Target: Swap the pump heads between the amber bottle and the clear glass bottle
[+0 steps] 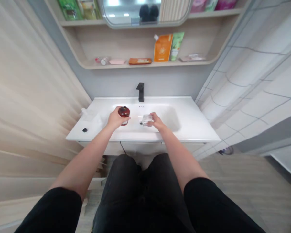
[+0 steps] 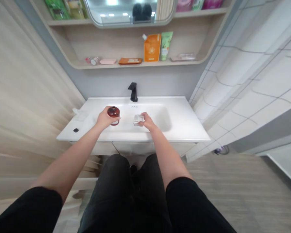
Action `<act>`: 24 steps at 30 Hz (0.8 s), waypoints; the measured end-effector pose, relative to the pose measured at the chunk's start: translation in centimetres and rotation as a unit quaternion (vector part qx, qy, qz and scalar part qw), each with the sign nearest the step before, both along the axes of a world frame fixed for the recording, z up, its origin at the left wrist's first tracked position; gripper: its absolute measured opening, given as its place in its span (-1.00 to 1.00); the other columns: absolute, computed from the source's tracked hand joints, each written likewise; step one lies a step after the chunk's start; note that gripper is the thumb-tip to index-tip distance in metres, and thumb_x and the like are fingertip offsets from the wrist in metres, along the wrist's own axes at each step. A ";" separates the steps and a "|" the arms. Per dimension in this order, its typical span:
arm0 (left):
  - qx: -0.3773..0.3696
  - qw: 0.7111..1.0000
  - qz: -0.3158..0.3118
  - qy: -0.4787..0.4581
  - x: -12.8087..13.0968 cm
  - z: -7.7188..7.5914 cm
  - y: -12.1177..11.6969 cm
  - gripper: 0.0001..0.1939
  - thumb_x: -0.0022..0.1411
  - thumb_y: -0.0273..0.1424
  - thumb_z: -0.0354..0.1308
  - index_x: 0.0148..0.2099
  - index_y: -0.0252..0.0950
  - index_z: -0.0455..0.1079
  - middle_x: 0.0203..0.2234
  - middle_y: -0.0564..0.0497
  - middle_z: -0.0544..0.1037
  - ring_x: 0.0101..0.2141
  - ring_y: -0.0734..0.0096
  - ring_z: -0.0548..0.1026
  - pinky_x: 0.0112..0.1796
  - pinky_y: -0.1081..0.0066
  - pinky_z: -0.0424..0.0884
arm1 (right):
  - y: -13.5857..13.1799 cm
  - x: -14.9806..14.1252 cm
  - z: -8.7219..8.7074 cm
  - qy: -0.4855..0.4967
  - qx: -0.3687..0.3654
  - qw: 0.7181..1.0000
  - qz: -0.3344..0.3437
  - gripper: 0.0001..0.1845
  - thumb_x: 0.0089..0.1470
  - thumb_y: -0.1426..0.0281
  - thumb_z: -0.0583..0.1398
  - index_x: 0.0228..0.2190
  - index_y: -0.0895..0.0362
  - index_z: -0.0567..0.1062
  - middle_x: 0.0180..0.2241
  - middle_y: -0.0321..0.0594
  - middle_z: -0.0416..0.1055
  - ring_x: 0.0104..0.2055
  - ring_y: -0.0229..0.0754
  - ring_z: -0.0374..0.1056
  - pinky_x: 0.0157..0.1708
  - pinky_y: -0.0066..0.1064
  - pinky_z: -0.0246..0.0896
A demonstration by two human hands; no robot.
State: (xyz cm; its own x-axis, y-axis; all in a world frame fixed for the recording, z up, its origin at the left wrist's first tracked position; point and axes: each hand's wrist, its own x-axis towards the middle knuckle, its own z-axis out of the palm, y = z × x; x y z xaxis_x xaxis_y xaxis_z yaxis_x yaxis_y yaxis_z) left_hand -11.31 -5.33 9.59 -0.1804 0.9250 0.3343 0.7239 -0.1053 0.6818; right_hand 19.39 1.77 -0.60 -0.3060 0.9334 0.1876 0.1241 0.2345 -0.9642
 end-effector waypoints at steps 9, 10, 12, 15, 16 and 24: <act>-0.023 0.983 -0.049 0.174 7.0 -3.1 1.2 -0.30 0.13 -0.35 0.51 0.31 -0.12 0.47 0.18 -0.14 0.67 0.19 -0.11 0.61 0.20 0.09 0.52 | 0.7 0.0 -0.8 -0.009 0.014 1.000 -0.003 -0.32 -0.29 0.23 0.42 -0.06 -0.03 0.41 -0.19 -0.37 0.45 -0.14 -0.05 0.40 -0.03 -0.20 0.41; -0.024 0.980 -0.048 0.193 7.4 -3.2 1.4 -0.31 0.16 -0.35 0.48 0.33 -0.12 0.47 0.19 -0.15 0.66 0.20 -0.12 0.59 0.20 0.08 0.51 | 0.8 0.1 -0.9 -0.014 0.021 1.000 -0.005 -0.31 -0.29 0.22 0.43 -0.04 -0.03 0.42 -0.18 -0.37 0.47 -0.14 -0.05 0.41 0.01 -0.18 0.40; -0.024 0.974 -0.043 0.222 7.9 -3.3 1.6 -0.34 0.22 -0.35 0.42 0.36 -0.14 0.48 0.21 -0.18 0.64 0.21 -0.14 0.56 0.22 0.05 0.48 | 0.8 0.2 -1.0 -0.027 0.034 0.999 -0.008 -0.29 -0.27 0.22 0.44 -0.02 -0.03 0.43 -0.14 -0.35 0.50 -0.12 -0.04 0.43 0.07 -0.15 0.38; -0.025 0.966 -0.035 0.253 8.1 -3.4 1.9 -0.37 0.28 -0.37 0.34 0.39 -0.15 0.47 0.22 -0.22 0.63 0.22 -0.19 0.53 0.22 -0.02 0.44 | 0.7 0.3 -0.9 -0.051 0.047 0.997 -0.016 -0.28 -0.26 0.21 0.47 0.01 -0.02 0.47 -0.12 -0.33 0.53 -0.09 0.00 0.45 0.09 -0.13 0.38; -0.025 0.964 -0.034 0.262 8.1 -3.4 1.9 -0.37 0.30 -0.38 0.32 0.40 -0.15 0.47 0.22 -0.23 0.62 0.23 -0.21 0.51 0.22 -0.04 0.43 | 0.6 0.2 -0.9 -0.057 0.047 0.997 -0.016 -0.27 -0.25 0.22 0.47 0.02 -0.02 0.48 -0.13 -0.33 0.54 -0.09 0.00 0.46 0.09 -0.12 0.39; -0.006 0.958 -0.043 0.284 7.6 -3.8 2.1 -0.36 0.33 -0.44 0.23 0.44 -0.14 0.47 0.27 -0.25 0.59 0.26 -0.24 0.45 0.23 -0.08 0.34 | 0.1 0.0 -0.1 -0.081 0.046 0.995 -0.018 -0.26 -0.27 0.29 0.50 0.03 -0.02 0.52 -0.07 -0.30 0.59 -0.02 0.02 0.51 0.18 -0.07 0.42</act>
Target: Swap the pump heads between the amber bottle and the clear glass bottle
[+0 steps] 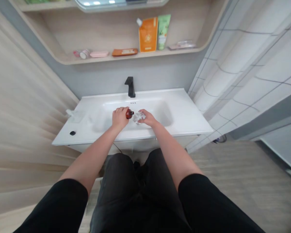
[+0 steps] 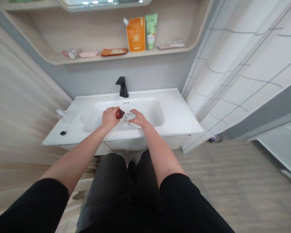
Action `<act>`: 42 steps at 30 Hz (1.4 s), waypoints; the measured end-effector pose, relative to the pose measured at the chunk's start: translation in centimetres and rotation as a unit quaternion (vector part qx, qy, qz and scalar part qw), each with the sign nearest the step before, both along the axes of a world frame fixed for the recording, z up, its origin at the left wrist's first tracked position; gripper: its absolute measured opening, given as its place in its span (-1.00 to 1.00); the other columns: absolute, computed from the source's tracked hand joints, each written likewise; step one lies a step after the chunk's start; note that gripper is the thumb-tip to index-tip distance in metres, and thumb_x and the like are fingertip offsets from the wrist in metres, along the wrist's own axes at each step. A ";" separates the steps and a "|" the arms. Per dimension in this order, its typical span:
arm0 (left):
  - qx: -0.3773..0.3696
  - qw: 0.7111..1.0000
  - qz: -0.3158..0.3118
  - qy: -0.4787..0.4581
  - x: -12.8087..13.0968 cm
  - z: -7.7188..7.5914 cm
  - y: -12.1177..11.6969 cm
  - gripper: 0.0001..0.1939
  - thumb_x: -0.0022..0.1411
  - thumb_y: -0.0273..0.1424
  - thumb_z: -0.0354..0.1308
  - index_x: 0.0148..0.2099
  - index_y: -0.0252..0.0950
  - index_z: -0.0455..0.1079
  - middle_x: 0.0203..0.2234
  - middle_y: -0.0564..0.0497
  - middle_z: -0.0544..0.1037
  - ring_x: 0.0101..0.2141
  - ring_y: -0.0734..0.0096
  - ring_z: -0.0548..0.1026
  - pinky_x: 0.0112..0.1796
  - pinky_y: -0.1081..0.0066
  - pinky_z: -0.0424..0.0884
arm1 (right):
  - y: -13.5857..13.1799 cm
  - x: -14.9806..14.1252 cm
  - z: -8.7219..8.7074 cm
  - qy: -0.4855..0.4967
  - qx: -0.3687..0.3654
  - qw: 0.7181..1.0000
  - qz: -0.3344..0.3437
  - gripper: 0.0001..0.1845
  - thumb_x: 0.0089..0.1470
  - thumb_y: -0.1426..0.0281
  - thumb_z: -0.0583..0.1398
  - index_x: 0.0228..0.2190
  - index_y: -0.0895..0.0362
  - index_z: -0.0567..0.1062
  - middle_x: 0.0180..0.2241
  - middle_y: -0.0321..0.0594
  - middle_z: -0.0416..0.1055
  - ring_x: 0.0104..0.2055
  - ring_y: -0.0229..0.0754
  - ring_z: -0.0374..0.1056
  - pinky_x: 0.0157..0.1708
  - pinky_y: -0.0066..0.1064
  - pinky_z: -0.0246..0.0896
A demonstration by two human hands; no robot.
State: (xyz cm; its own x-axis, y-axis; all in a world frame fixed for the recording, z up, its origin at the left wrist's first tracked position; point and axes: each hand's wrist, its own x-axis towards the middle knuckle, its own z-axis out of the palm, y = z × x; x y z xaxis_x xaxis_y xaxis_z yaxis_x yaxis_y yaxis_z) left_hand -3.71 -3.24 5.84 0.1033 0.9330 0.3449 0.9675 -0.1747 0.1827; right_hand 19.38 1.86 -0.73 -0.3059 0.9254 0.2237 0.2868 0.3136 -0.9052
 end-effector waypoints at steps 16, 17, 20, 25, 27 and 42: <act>0.012 0.998 -0.066 0.016 -0.3 1.2 -0.3 -0.41 0.41 -0.51 0.08 0.41 -0.12 0.51 0.24 -0.28 0.58 0.31 -0.21 0.39 0.27 -0.12 0.21 | -0.3 0.0 0.5 -0.027 -0.008 1.000 0.002 -0.25 -0.28 0.31 0.54 0.02 0.00 0.55 -0.10 -0.29 0.60 -0.08 -0.01 0.51 0.10 -0.15 0.41; 0.015 0.997 -0.069 0.020 -0.3 1.2 -0.3 -0.41 0.41 -0.51 0.08 0.41 -0.11 0.52 0.23 -0.28 0.58 0.31 -0.21 0.39 0.27 -0.12 0.21 | -0.3 0.0 0.5 -0.028 -0.007 1.000 0.004 -0.25 -0.28 0.31 0.54 0.02 0.01 0.55 -0.10 -0.29 0.60 -0.08 -0.01 0.51 0.09 -0.15 0.41; 0.019 0.996 -0.077 0.029 -0.2 1.5 -0.5 -0.43 0.42 -0.49 0.09 0.40 -0.11 0.52 0.23 -0.28 0.58 0.30 -0.23 0.39 0.27 -0.13 0.20 | -0.3 0.0 0.5 -0.031 -0.007 0.999 0.005 -0.26 -0.28 0.31 0.54 0.02 0.00 0.55 -0.12 -0.30 0.60 -0.08 0.00 0.50 0.10 -0.14 0.40; 0.018 0.996 -0.081 0.045 -0.1 1.9 -0.6 -0.41 0.42 -0.49 0.09 0.42 -0.10 0.51 0.23 -0.29 0.58 0.30 -0.24 0.38 0.28 -0.16 0.18 | -0.3 0.0 0.5 -0.026 -0.008 1.000 0.005 -0.26 -0.29 0.31 0.54 0.00 -0.02 0.55 -0.11 -0.32 0.61 -0.06 0.00 0.51 0.10 -0.15 0.41; 0.023 0.994 -0.091 0.050 -0.2 2.1 -0.6 -0.41 0.42 -0.50 0.08 0.42 -0.11 0.51 0.22 -0.30 0.58 0.29 -0.24 0.39 0.28 -0.17 0.18 | -0.3 0.0 0.5 -0.025 -0.005 1.000 0.005 -0.26 -0.29 0.31 0.54 0.00 -0.02 0.55 -0.11 -0.32 0.61 -0.06 0.00 0.51 0.11 -0.15 0.41; 0.030 0.992 -0.112 0.048 -0.4 2.3 -0.5 -0.41 0.43 -0.48 0.05 0.42 -0.11 0.52 0.20 -0.32 0.56 0.29 -0.25 0.37 0.31 -0.18 0.15 | -0.5 0.0 0.7 -0.030 -0.004 1.000 0.001 -0.28 -0.30 0.33 0.54 -0.02 -0.02 0.55 -0.13 -0.33 0.61 -0.07 0.00 0.51 0.10 -0.14 0.43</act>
State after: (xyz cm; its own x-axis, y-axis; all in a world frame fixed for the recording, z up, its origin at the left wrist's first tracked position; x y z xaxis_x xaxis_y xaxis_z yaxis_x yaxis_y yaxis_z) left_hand -4.12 -3.77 8.12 0.3403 0.8613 0.3772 0.9160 -0.3943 0.0738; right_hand 19.35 1.36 0.00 -0.3200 0.9265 0.1977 0.3400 0.3071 -0.8889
